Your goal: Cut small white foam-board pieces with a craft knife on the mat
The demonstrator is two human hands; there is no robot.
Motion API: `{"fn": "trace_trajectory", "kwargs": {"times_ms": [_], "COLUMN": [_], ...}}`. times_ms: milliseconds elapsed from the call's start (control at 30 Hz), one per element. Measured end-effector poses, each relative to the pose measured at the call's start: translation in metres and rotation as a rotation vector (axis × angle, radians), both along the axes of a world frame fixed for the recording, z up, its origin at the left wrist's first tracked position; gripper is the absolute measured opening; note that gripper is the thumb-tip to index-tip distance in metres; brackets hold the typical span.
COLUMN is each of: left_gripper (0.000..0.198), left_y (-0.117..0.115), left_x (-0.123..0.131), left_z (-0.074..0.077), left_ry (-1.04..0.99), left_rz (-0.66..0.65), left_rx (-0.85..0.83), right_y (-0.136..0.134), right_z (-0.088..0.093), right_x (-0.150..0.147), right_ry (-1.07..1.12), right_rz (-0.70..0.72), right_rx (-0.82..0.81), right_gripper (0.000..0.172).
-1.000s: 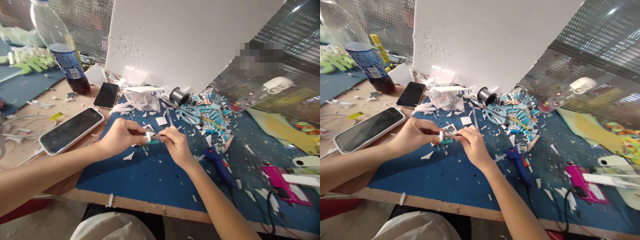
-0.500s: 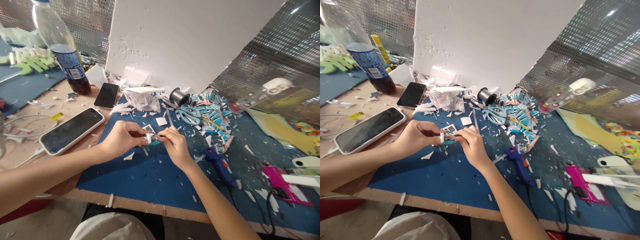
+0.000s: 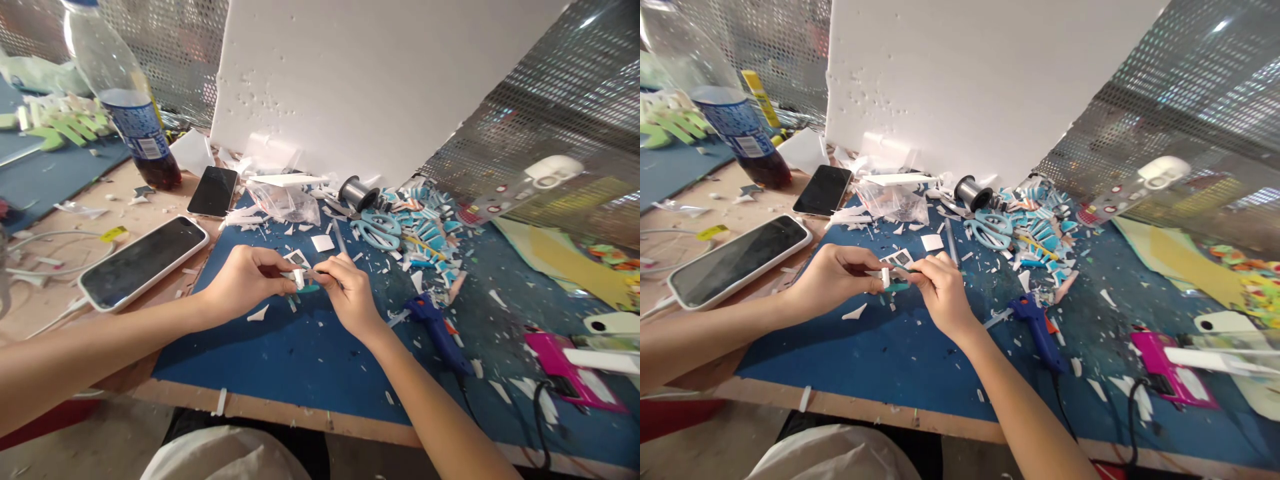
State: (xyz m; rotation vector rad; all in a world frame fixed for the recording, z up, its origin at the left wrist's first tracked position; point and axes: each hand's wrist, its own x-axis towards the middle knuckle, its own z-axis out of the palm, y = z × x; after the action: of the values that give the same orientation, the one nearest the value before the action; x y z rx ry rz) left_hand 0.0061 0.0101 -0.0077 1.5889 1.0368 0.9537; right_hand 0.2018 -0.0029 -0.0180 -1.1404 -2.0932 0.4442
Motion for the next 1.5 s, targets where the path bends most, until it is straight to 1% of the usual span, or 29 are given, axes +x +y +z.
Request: {"fn": "trace_trajectory", "kwargs": {"times_ms": [200,267,333,400,467,633,700,800,867,1000,1100,1167,1233,1367,1433,1500], "left_gripper": [0.017,0.019,0.02,0.018,0.017,0.018,0.018,0.017,0.022,0.043,0.046,0.046,0.047,0.052,0.054,0.057], "left_y": [-0.006,-0.006,-0.005,-0.003,-0.002,-0.001,0.0,0.001,0.002,0.003,0.002,0.002,0.002,0.002,0.002,0.002], "left_x": [0.004,0.004,0.003,0.001,0.0,-0.001,-0.002,-0.003,-0.003,-0.005,-0.006,-0.005,-0.004,-0.003,-0.002,-0.002], "left_z": [-0.008,-0.01,-0.009,-0.008,-0.006,-0.006,-0.007,-0.009,-0.012,-0.019,-0.022,-0.022,-0.021,-0.017,-0.015,-0.014], "left_ry": [0.097,0.14,0.166,0.173,0.176,0.222,0.246,0.274,0.304,0.367,0.42,0.435,0.417,0.335,0.288,0.248], "left_rz": [-0.079,-0.046,0.014,0.037,0.031,0.047,0.04,0.038,0.064,0.096,0.104,0.106,0.103,0.092,0.068,0.028], "left_rx": [-0.008,-0.005,0.036,0.114,0.193,0.319,0.369,0.427,0.47,0.629,0.763,0.802,0.767,0.554,0.474,0.429], "right_y": [0.0,0.001,0.001,0.001,0.0,-0.003,-0.005,-0.008,-0.008,-0.008,-0.007,-0.006,-0.005,-0.003,-0.002,-0.002], "right_z": [0.003,0.004,0.003,0.002,0.0,0.003,0.007,0.014,0.017,0.017,0.012,0.01,0.009,0.014,0.016,0.018], "right_x": [0.0,0.001,0.002,0.003,0.004,0.002,0.0,-0.003,-0.005,-0.007,-0.008,-0.009,-0.01,-0.011,-0.01,-0.008], "right_ry": [0.121,0.131,0.174,0.229,0.267,0.311,0.314,0.319,0.333,0.362,0.381,0.408,0.444,0.531,0.597,0.66], "right_rz": [-0.056,-0.084,-0.13,-0.17,-0.182,-0.17,-0.117,-0.024,-0.015,-0.013,-0.003,-0.004,-0.019,-0.088,-0.117,-0.13], "right_rx": [-0.037,-0.058,-0.112,-0.165,-0.199,-0.3,-0.389,-0.564,-0.638,-0.707,-0.743,-0.767,-0.797,-0.864,-0.895,-0.921], "right_gripper": [0.031,0.033,0.038,0.041,0.042,0.042,0.04,0.032,0.03,0.032,0.031,0.03,0.029,0.028,0.028,0.027]}}
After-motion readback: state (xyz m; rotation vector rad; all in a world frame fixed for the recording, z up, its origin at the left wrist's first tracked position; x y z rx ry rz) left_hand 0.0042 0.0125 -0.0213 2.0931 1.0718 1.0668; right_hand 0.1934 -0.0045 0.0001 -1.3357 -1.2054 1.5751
